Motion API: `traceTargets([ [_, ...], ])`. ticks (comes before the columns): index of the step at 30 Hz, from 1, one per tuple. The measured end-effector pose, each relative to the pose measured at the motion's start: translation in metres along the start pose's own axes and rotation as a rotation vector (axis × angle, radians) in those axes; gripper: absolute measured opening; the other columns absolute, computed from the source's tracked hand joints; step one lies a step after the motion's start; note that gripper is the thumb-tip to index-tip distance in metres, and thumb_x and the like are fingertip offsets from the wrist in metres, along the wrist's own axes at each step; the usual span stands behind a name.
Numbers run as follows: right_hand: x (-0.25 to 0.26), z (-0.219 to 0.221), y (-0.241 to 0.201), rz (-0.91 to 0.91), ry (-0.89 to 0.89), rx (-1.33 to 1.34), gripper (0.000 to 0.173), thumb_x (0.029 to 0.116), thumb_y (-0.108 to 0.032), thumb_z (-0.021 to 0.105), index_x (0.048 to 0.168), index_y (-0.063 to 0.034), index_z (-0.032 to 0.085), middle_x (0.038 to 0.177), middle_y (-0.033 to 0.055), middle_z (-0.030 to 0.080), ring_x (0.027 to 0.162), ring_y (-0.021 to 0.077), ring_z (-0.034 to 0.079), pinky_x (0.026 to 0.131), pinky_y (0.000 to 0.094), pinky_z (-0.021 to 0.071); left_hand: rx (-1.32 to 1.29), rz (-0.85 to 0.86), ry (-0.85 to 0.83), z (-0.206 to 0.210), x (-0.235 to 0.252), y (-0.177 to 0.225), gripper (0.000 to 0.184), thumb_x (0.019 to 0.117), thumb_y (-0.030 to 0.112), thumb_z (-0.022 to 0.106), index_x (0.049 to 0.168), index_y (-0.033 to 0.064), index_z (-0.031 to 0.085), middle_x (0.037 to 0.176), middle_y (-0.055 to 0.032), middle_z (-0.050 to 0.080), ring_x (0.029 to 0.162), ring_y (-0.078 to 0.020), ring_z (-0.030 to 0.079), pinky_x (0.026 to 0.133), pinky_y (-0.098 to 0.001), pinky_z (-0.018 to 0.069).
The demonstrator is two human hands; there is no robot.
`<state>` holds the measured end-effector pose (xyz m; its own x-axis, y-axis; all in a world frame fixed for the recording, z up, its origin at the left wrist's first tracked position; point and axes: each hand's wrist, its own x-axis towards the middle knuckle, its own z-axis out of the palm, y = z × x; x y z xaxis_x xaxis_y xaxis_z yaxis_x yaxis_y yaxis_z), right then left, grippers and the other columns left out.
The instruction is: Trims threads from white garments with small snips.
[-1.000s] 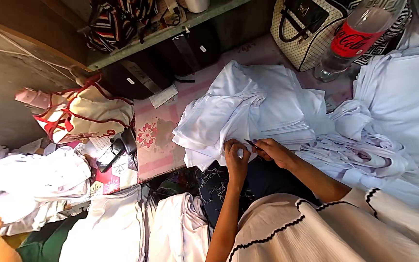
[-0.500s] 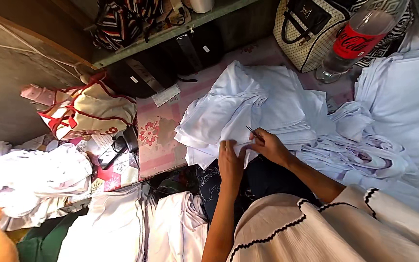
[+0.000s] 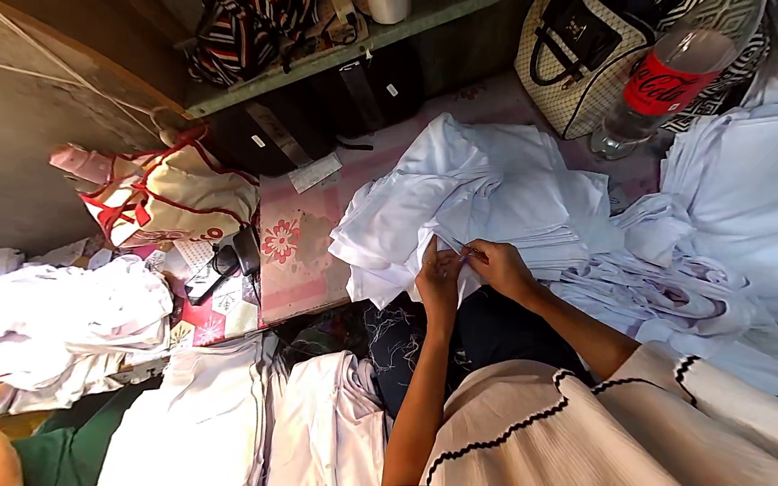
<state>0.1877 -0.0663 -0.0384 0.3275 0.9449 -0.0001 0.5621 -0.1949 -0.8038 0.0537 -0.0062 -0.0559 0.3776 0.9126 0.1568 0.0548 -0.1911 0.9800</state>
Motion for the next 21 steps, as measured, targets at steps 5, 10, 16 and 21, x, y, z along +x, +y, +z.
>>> traceTargets([
  [5, 0.009, -0.010, 0.007, 0.097, -0.109, 0.210, 0.023, 0.1028, -0.017, 0.058, 0.111, 0.0009, 0.071, 0.086, 0.0096, 0.066, 0.075, 0.0126, 0.057, 0.074, 0.0320, 0.0484, -0.206, -0.059, 0.014, -0.006, -0.004, -0.011, 0.056, 0.0886, -0.011, 0.064, 0.138, -0.0189, 0.039, 0.088, -0.0090, 0.073, 0.074, -0.0120, 0.072, 0.073, -0.0297, 0.0628],
  [10, 0.012, -0.011, 0.006, 0.178, -0.152, 0.384, 0.017, 0.1012, -0.015, 0.063, 0.105, -0.0004, 0.070, 0.081, 0.0020, 0.061, 0.068, 0.0035, 0.051, 0.066, 0.0228, 0.0435, -0.194, -0.150, -0.060, -0.015, -0.007, 0.000, 0.026, 0.0968, -0.002, 0.060, 0.120, -0.0132, 0.060, 0.090, -0.0078, 0.072, 0.077, -0.0114, 0.072, 0.075, -0.0297, 0.0623],
  [16, 0.010, -0.018, 0.007, 0.166, -0.179, 0.375, 0.021, 0.1027, -0.019, 0.062, 0.104, -0.0003, 0.069, 0.079, 0.0005, 0.058, 0.067, 0.0028, 0.048, 0.065, 0.0223, 0.0418, -0.152, -0.160, -0.066, -0.011, 0.002, 0.002, 0.008, 0.0952, -0.004, 0.064, 0.092, -0.0067, 0.070, 0.074, -0.0050, 0.073, 0.064, -0.0110, 0.072, 0.066, -0.0282, 0.0632],
  [21, -0.005, -0.042, -0.004, 0.141, -0.248, 0.372, 0.039, 0.1118, -0.028, 0.041, 0.107, -0.0038, 0.072, 0.070, -0.0067, 0.050, 0.059, -0.0003, 0.042, 0.058, 0.0190, 0.0376, -0.202, -0.221, 0.003, -0.020, -0.015, -0.001, 0.007, 0.0960, -0.003, 0.061, 0.093, -0.0047, 0.067, 0.068, -0.0021, 0.071, 0.059, -0.0091, 0.069, 0.060, -0.0255, 0.0606],
])
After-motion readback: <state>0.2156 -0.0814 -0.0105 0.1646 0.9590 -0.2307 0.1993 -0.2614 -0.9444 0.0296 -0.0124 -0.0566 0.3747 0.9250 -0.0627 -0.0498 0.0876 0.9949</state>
